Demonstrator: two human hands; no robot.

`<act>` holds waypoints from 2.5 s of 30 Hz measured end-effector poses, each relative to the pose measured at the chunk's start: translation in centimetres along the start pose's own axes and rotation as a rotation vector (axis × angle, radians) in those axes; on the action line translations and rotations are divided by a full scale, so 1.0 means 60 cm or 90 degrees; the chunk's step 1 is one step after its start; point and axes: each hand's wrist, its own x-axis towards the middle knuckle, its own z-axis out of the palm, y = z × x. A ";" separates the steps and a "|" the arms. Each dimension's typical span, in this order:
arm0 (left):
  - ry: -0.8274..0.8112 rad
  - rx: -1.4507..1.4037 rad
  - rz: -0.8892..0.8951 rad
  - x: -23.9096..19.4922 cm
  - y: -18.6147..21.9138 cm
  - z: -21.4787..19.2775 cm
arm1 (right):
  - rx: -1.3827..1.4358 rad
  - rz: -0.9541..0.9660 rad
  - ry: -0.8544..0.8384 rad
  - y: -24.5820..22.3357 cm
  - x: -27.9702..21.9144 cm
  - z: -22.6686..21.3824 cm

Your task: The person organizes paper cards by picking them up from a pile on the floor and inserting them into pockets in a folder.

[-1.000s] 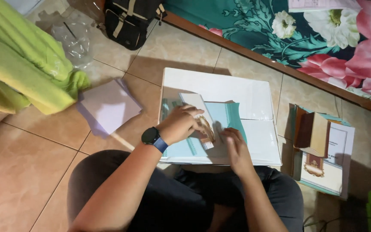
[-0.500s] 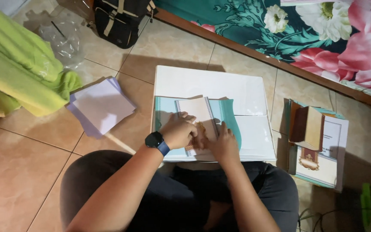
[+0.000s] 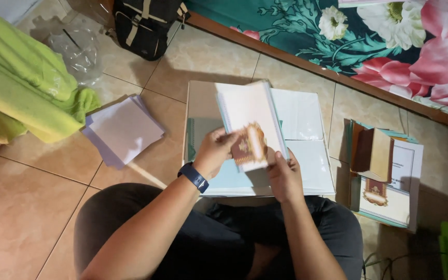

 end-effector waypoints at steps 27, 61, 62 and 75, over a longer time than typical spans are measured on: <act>-0.161 0.934 0.527 0.009 -0.100 0.005 | -0.640 -0.054 0.302 -0.056 0.117 -0.182; -0.243 0.960 0.533 -0.014 -0.092 0.021 | -1.109 -0.200 -0.261 -0.069 0.007 -0.010; -0.249 0.962 0.510 -0.014 -0.095 0.021 | -1.144 -0.240 -0.256 -0.058 0.020 -0.012; -0.261 0.946 0.489 -0.014 -0.084 0.018 | -1.496 -0.146 -0.364 -0.039 0.008 -0.023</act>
